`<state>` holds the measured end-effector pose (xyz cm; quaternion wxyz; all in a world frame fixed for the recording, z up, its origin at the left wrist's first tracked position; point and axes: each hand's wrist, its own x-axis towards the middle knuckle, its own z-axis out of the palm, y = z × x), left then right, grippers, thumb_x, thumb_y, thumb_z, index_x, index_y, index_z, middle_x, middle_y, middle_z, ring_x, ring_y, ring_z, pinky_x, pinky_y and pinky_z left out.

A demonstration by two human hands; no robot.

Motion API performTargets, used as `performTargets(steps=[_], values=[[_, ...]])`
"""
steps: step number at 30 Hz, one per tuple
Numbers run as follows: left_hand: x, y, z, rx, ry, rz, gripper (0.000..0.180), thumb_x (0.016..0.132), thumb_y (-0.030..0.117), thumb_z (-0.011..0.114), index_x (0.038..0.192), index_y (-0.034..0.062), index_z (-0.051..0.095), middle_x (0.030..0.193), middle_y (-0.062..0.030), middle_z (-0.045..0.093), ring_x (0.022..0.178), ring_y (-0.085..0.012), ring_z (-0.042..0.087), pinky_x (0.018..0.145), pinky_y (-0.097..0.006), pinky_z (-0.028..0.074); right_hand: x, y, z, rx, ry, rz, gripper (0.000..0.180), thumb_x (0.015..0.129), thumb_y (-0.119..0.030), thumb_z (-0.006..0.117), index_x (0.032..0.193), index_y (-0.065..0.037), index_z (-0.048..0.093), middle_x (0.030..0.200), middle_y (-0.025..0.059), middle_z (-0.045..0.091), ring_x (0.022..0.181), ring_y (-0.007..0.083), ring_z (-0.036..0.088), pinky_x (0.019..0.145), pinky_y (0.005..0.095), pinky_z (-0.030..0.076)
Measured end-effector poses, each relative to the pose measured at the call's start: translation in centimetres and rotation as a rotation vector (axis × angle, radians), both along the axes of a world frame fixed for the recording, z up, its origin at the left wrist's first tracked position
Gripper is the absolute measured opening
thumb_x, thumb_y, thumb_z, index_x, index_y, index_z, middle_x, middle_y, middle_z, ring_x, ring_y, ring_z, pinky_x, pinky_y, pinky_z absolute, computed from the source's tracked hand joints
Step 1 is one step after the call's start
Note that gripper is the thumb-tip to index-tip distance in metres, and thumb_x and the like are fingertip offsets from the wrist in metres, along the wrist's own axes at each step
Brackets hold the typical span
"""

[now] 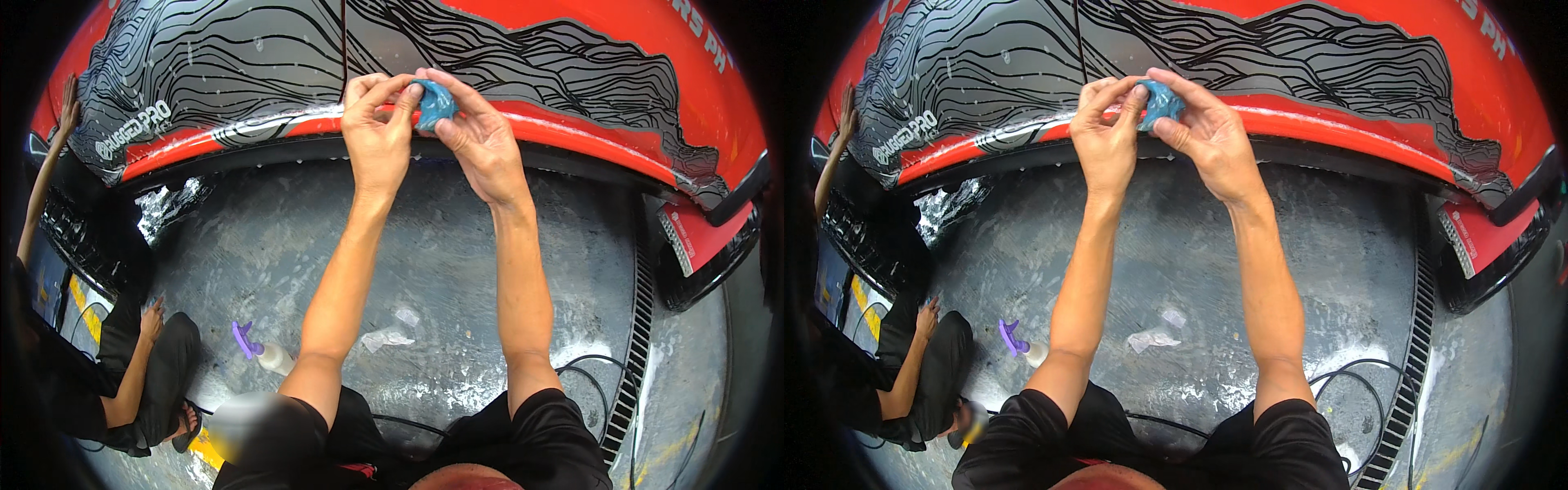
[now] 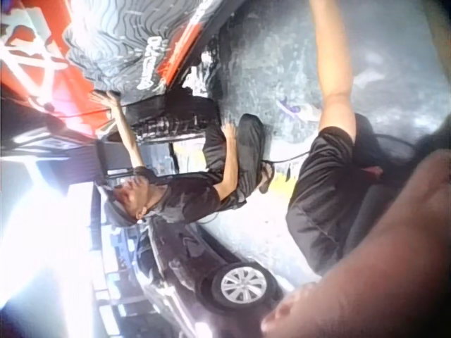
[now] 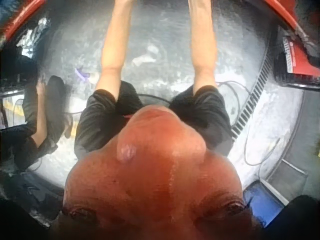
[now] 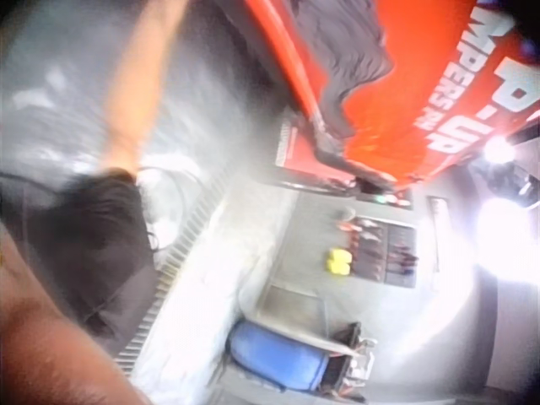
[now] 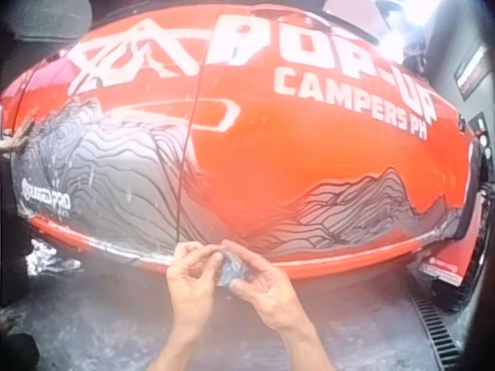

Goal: The person applies a black patterned vinyl wrap to the red rear bumper of a vehicle. They use a blue squeegee to smooth the material and a purple spray bottle to wet the surface, working along the bumper's edge and contours.

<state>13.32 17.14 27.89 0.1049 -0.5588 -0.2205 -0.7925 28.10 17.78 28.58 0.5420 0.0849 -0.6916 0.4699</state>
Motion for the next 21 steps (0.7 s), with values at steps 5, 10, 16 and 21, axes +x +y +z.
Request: performTargets(steps=[5, 10, 16, 21], values=[[-0.5, -1.6, 0.5, -0.159, -0.070, -0.325, 0.017, 0.096, 0.004, 0.078, 0.112, 0.0005, 0.081, 0.102, -0.0054, 0.068, 0.079, -0.0118, 0.067, 0.070, -0.024, 0.057, -0.4, -0.5, -0.8, -0.040, -0.035, -0.034, 0.061, 0.100, -0.004, 0.072, 0.157, -0.001, 0.049, 0.139, 0.0115, 0.065, 0.120, 0.0172, 0.065, 0.097, 0.0339, 0.061], [0.0, -3.0, 0.9, -0.269, -0.029, -0.399, 0.031, 0.104, 0.019, 0.072, 0.126, -0.0029, 0.076, 0.105, -0.0090, 0.079, 0.092, -0.0106, 0.070, 0.083, -0.025, 0.056, -1.3, -0.6, -0.8, 0.108, 0.071, -0.327, 0.055, 0.098, 0.003, 0.070, 0.150, 0.002, 0.056, 0.144, 0.0148, 0.064, 0.132, 0.0227, 0.061, 0.107, 0.0351, 0.056], [1.3, -3.5, 1.1, -0.303, -0.125, -0.509, 0.033, 0.093, 0.003, 0.083, 0.123, -0.0060, 0.074, 0.106, -0.0108, 0.077, 0.094, -0.0129, 0.072, 0.081, -0.025, 0.061, -1.3, -0.6, -0.7, 0.416, 0.037, -0.839, 0.049, 0.091, 0.007, 0.072, 0.139, -0.003, 0.067, 0.138, 0.0142, 0.069, 0.128, 0.0305, 0.065, 0.108, 0.0382, 0.053], [-0.2, -3.3, 1.2, -0.336, -0.089, -0.590, 0.036, 0.093, -0.001, 0.081, 0.126, -0.0074, 0.069, 0.106, -0.0137, 0.076, 0.095, -0.0156, 0.074, 0.083, -0.027, 0.063, -1.1, -1.0, -0.3, 0.306, -0.023, -0.739, 0.051, 0.093, -0.003, 0.078, 0.141, 0.000, 0.063, 0.134, 0.0148, 0.069, 0.118, 0.0271, 0.068, 0.100, 0.0375, 0.057]])
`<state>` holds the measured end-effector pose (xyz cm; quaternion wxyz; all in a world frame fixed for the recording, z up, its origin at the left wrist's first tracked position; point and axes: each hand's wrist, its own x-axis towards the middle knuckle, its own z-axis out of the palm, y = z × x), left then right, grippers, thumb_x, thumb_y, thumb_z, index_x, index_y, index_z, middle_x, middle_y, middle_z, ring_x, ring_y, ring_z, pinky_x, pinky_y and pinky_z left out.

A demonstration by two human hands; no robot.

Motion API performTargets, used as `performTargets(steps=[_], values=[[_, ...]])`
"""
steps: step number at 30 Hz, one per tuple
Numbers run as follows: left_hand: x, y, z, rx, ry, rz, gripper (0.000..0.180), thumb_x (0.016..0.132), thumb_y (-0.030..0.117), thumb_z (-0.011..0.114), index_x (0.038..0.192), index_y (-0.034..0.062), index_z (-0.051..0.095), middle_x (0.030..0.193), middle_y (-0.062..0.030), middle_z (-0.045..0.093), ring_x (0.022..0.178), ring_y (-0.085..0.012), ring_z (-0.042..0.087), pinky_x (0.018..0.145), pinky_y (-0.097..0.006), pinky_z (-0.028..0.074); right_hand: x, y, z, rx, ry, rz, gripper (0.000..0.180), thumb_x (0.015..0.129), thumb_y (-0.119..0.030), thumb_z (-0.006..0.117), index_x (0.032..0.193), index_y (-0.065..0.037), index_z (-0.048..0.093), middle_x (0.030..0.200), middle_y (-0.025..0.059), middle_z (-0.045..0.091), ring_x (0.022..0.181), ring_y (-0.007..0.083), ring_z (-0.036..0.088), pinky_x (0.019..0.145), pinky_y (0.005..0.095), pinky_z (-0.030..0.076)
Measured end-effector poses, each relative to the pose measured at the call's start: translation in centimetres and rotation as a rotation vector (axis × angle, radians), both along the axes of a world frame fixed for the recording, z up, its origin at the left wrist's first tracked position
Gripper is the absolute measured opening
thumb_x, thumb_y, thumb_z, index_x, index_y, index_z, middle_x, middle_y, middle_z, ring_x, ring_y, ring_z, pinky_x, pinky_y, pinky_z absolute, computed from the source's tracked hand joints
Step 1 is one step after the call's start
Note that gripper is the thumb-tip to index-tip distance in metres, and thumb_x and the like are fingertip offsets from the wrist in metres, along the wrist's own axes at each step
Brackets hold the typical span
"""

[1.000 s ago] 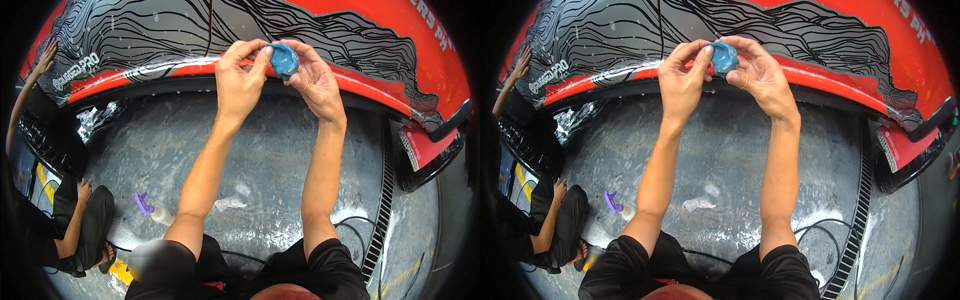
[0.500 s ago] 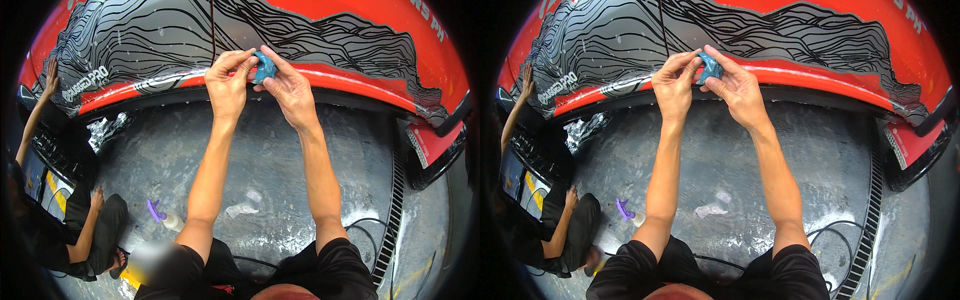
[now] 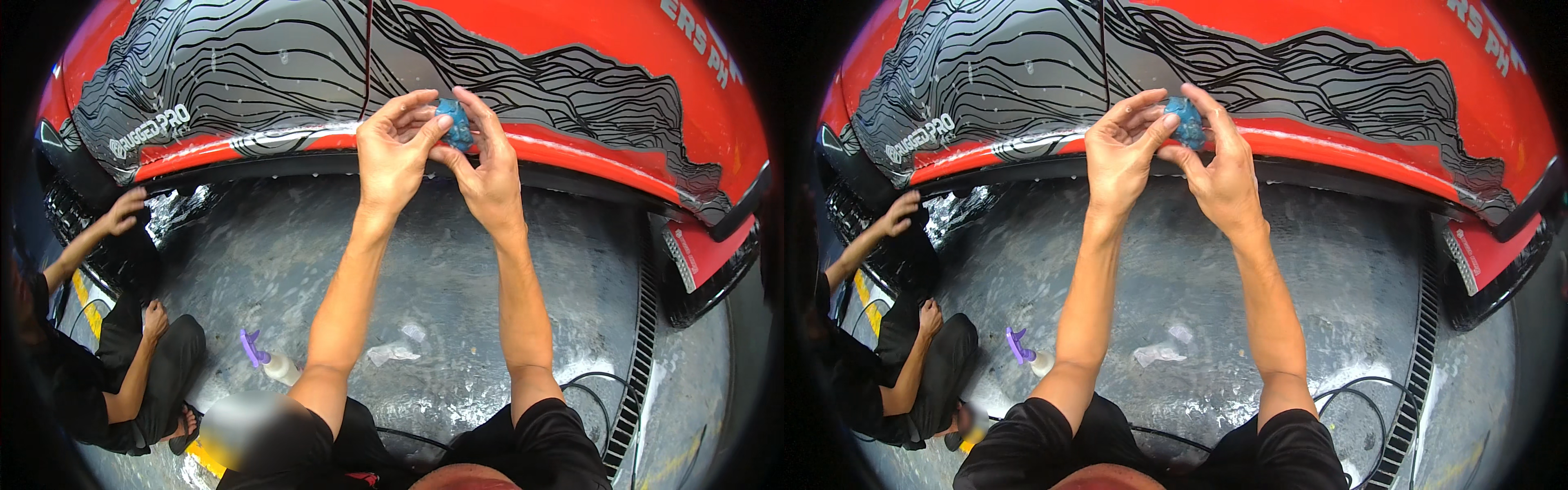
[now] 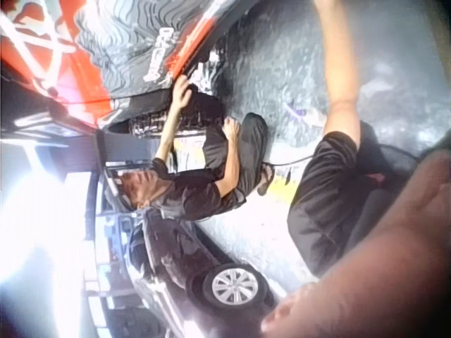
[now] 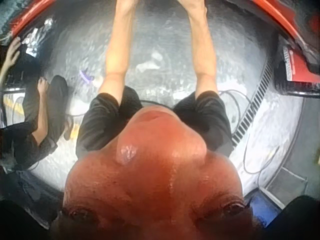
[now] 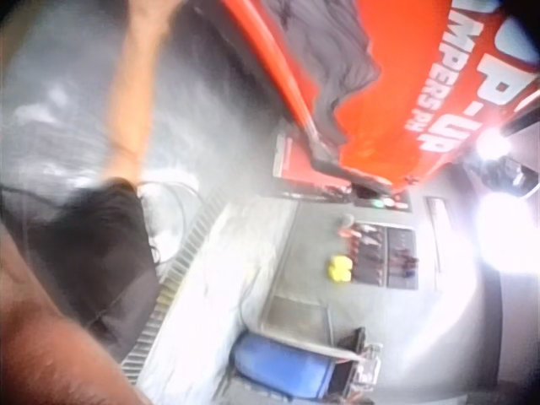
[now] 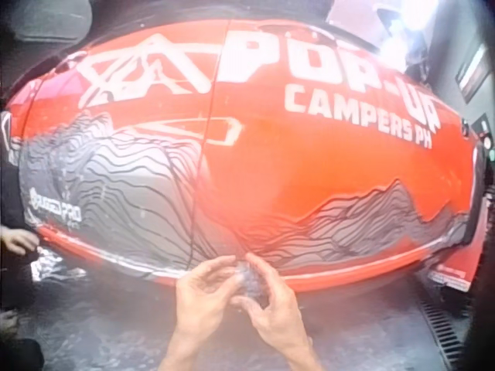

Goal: The person applies a black patterned vinyl wrap to the red rear bumper of a vehicle. They use a blue squeegee to smooth the material and a purple spray bottle to wet the surface, working along the bumper's edge and contours.

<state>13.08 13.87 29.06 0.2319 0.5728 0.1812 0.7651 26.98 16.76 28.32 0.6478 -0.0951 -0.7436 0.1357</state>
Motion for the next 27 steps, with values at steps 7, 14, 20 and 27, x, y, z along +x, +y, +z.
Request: performTargets(steps=[7, 14, 20, 27], values=[[0.1, -0.2, 0.2, 0.030, 0.077, 0.030, 0.034, 0.093, -0.004, 0.079, 0.124, -0.0088, 0.067, 0.109, -0.0153, 0.076, 0.099, -0.0169, 0.074, 0.088, -0.028, 0.063, -0.3, 1.2, -0.7, -0.151, 0.132, 0.182, 0.045, 0.097, -0.007, 0.077, 0.137, 0.006, 0.063, 0.128, 0.0148, 0.069, 0.113, 0.0207, 0.069, 0.095, 0.0349, 0.058], [0.4, -0.5, 0.0, 0.075, 0.096, 0.173, 0.026, 0.093, -0.004, 0.079, 0.117, -0.0081, 0.070, 0.109, -0.0142, 0.076, 0.101, -0.0165, 0.074, 0.088, -0.026, 0.061, -1.3, 1.2, -0.5, 0.064, 0.244, -0.040, 0.028, 0.090, 0.005, 0.077, 0.118, 0.003, 0.072, 0.108, 0.0141, 0.075, 0.097, 0.0218, 0.072, 0.085, 0.0335, 0.058], [2.4, -0.3, -0.9, 0.140, 0.039, 0.353, 0.013, 0.094, -0.007, 0.076, 0.103, -0.0051, 0.067, 0.102, -0.0104, 0.077, 0.096, -0.0134, 0.073, 0.087, -0.027, 0.060, -1.6, 1.6, -0.8, -0.004, 0.307, -0.070, 0.023, 0.094, 0.004, 0.074, 0.116, 0.005, 0.070, 0.103, 0.0115, 0.074, 0.092, 0.0184, 0.072, 0.081, 0.0319, 0.059], [2.4, 0.4, -0.9, 0.169, -0.001, 0.256, 0.024, 0.098, -0.005, 0.072, 0.118, -0.0030, 0.058, 0.108, -0.0185, 0.078, 0.099, -0.0174, 0.075, 0.089, -0.029, 0.062, -1.6, 1.0, -0.4, -0.253, 0.306, 0.178, 0.025, 0.105, -0.010, 0.069, 0.124, 0.005, 0.062, 0.106, 0.0074, 0.071, 0.089, 0.0104, 0.064, 0.077, 0.0271, 0.056]])
